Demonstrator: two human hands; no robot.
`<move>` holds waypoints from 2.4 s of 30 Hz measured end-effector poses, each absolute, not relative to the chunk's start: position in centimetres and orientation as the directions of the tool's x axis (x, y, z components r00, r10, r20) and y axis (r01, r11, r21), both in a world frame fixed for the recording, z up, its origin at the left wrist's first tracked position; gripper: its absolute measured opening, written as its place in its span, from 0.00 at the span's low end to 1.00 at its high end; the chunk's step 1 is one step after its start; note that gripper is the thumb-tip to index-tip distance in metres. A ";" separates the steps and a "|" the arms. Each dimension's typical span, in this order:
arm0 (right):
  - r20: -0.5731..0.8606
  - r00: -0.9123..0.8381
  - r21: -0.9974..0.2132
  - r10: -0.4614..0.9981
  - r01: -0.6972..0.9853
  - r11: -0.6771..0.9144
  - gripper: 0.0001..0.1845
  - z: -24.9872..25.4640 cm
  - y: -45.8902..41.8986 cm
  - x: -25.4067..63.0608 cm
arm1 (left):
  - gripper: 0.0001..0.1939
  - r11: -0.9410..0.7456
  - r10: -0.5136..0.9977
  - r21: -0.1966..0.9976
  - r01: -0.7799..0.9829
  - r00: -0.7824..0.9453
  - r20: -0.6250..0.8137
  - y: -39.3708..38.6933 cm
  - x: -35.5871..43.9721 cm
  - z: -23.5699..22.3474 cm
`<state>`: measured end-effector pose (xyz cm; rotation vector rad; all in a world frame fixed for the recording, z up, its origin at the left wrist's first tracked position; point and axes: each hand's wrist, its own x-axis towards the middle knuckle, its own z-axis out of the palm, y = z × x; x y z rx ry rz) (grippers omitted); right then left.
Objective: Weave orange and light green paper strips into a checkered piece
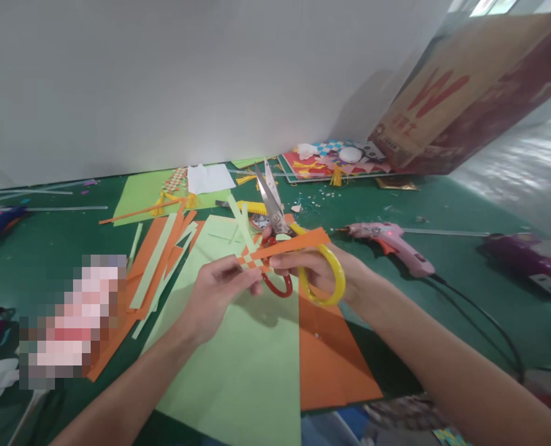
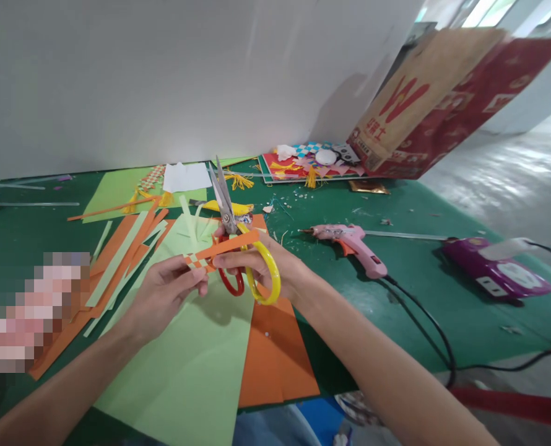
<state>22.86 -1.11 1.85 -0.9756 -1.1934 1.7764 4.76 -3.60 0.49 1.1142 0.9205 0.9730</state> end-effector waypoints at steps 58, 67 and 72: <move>0.145 -0.276 -0.985 0.950 -0.130 0.112 0.17 1.9 -1.8 22.1 | 0.12 0.158 0.971 0.965 -0.209 0.209 -0.113 -3.8 5.7 0.4; 0.153 -0.308 -0.982 0.939 -0.150 0.111 0.14 1.6 -2.0 22.1 | 0.11 0.167 0.961 0.976 -0.138 0.244 -0.130 -4.0 5.8 0.6; 0.150 -0.286 -0.988 0.946 -0.066 0.137 0.15 1.9 -2.1 22.0 | 0.15 0.133 0.975 0.985 -0.110 0.191 -0.111 -3.8 5.6 0.5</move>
